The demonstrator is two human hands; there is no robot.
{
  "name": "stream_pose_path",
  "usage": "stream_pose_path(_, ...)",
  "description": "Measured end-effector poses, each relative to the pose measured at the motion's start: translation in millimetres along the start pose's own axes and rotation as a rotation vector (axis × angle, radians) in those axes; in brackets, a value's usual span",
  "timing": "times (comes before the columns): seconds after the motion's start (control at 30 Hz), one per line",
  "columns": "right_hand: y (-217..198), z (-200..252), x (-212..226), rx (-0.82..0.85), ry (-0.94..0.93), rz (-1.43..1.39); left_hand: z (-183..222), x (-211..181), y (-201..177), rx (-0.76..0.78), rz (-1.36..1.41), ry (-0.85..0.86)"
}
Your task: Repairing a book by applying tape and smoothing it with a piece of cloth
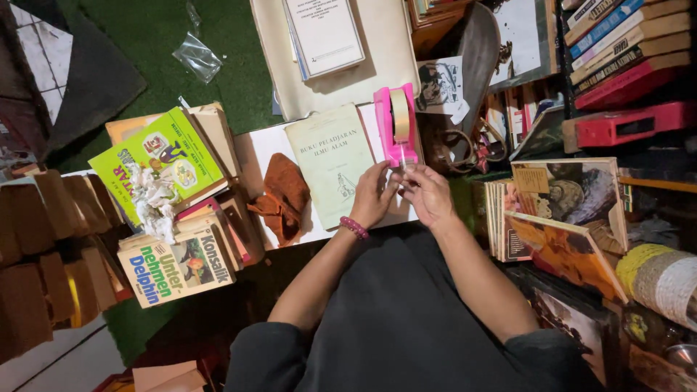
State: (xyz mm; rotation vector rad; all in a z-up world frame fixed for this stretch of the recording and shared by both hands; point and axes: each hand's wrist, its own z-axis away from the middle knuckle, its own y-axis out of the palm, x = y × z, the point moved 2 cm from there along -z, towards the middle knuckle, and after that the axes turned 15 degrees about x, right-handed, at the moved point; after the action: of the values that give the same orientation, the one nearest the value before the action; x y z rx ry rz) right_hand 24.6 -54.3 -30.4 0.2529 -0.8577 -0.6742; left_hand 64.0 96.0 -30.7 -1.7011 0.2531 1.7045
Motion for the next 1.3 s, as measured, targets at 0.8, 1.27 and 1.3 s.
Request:
stream_pose_path(0.8, -1.2, 0.9, -10.1, -0.150, -0.276, 0.288, -25.5, 1.7, 1.5, 0.068, -0.307, -0.317)
stream_pose_path(1.27, -50.5, -0.9, -44.0, -0.390, -0.263, 0.966, -25.4, 12.5, 8.5, 0.050, -0.319, -0.305)
stream_pose_path(1.3, -41.5, 20.9, -33.9, -0.376, -0.243, 0.976, -19.5, 12.2, 7.8, 0.047, -0.310, -0.328)
